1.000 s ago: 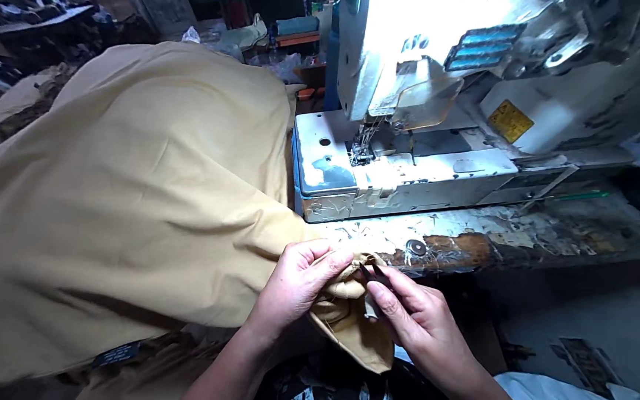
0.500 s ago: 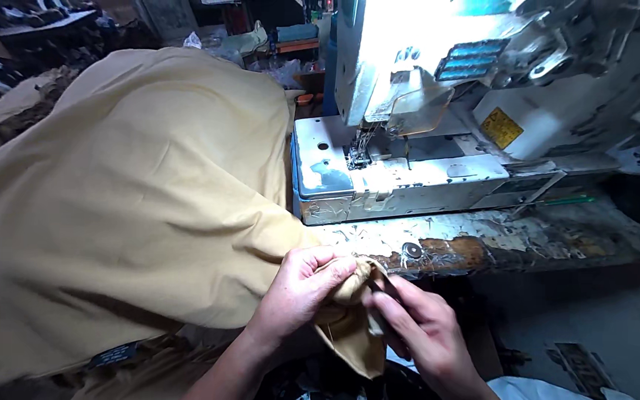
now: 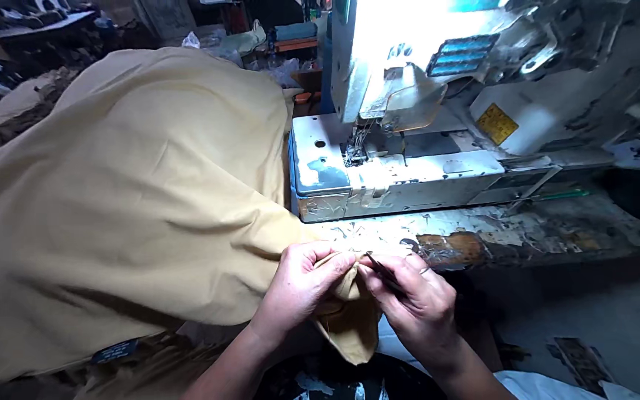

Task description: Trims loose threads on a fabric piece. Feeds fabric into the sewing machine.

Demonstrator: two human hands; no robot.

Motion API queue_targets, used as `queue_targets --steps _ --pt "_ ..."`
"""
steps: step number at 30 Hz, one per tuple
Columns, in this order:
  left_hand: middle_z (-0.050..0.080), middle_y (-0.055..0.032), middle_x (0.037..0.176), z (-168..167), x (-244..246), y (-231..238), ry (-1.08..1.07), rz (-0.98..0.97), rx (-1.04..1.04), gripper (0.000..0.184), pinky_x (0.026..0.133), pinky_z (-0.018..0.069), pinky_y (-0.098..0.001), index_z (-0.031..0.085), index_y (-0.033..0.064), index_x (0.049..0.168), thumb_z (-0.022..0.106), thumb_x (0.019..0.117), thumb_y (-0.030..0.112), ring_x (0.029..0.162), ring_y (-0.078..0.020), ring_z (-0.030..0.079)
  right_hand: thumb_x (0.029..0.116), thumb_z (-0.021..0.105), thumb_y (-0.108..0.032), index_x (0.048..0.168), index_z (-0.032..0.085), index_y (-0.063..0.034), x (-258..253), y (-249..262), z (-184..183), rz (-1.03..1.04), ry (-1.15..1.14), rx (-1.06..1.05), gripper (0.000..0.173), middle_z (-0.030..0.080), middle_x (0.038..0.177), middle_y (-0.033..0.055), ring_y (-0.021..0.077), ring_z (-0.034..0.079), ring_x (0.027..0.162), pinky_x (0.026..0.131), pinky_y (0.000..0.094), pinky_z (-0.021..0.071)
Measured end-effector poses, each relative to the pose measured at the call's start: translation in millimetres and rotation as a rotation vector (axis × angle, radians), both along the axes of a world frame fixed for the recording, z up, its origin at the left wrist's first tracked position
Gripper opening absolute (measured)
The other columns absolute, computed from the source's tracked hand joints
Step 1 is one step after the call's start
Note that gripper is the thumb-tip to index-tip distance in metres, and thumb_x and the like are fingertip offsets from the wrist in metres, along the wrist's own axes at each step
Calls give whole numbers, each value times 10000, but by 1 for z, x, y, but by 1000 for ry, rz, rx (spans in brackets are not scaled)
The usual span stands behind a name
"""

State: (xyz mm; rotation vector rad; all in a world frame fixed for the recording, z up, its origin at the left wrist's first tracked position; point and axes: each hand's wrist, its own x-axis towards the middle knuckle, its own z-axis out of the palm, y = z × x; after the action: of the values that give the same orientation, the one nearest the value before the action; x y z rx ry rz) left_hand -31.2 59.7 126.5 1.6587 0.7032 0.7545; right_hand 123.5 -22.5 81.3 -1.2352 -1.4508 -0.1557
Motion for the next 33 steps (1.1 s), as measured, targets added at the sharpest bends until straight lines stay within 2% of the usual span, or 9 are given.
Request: queue_targets --steps 3,7,10,15,19,24,28,31,33 --pt "612 108 673 0 0 -2 36 -19 56 216 597 433 -114 725 92 789 654 966 194 633 83 544 907 659 -106 912 698 3 -1 1 2 104 144 -51 116 664 807 43 -43 606 772 726 55 477" --pt "643 110 700 -4 -2 1 44 -125 -17 228 620 458 -119 743 83 814 617 986 165 659 90 567 932 677 -128 969 707 -180 3 -15 11 668 845 -160 71 650 783 -131 -98 527 608 528 83 434" --pt "611 111 657 -8 -4 8 70 -84 -70 252 589 451 -130 709 110 765 609 990 165 620 74 558 979 657 -191 1008 713 -179 11 -25 19 915 943 -132 64 648 772 -121 -97 514 577 504 73 413" --pt "580 113 622 -4 -4 9 56 -83 -108 276 563 439 -136 678 122 722 610 987 158 590 62 544 972 676 -222 998 715 -214 24 -25 16 588 702 -118 48 664 855 -139 -99 528 616 521 69 431" --pt "610 112 657 -2 -1 7 67 -66 -62 257 593 457 -132 705 116 747 616 983 169 624 68 564 973 700 -245 1051 681 -103 26 -20 12 209 199 -94 163 699 930 -51 -93 606 800 716 55 493" --pt "613 118 664 2 4 3 77 -68 -12 238 600 455 -130 719 110 777 618 980 181 631 74 562 937 666 -216 964 745 -50 18 -12 2 -7 -104 -105 186 657 771 63 37 568 689 635 112 431" --pt "609 121 669 0 4 3 77 -90 -6 244 606 449 -135 712 116 766 615 979 184 638 74 557 868 655 -108 864 708 -25 16 -13 4 166 181 -154 98 638 765 10 -55 562 721 660 47 438" --pt "621 117 667 -1 0 7 67 -60 -24 237 595 460 -128 723 115 782 611 985 167 625 73 565 857 681 -119 870 708 -158 23 -26 13 505 617 -312 49 650 789 -133 -122 538 669 592 54 436" --pt "601 120 643 0 -1 9 60 -51 -27 252 572 448 -129 699 129 755 608 986 169 599 70 552 880 688 -141 895 725 -194 27 -29 15 604 702 -327 66 660 804 -154 -125 528 652 567 58 428"
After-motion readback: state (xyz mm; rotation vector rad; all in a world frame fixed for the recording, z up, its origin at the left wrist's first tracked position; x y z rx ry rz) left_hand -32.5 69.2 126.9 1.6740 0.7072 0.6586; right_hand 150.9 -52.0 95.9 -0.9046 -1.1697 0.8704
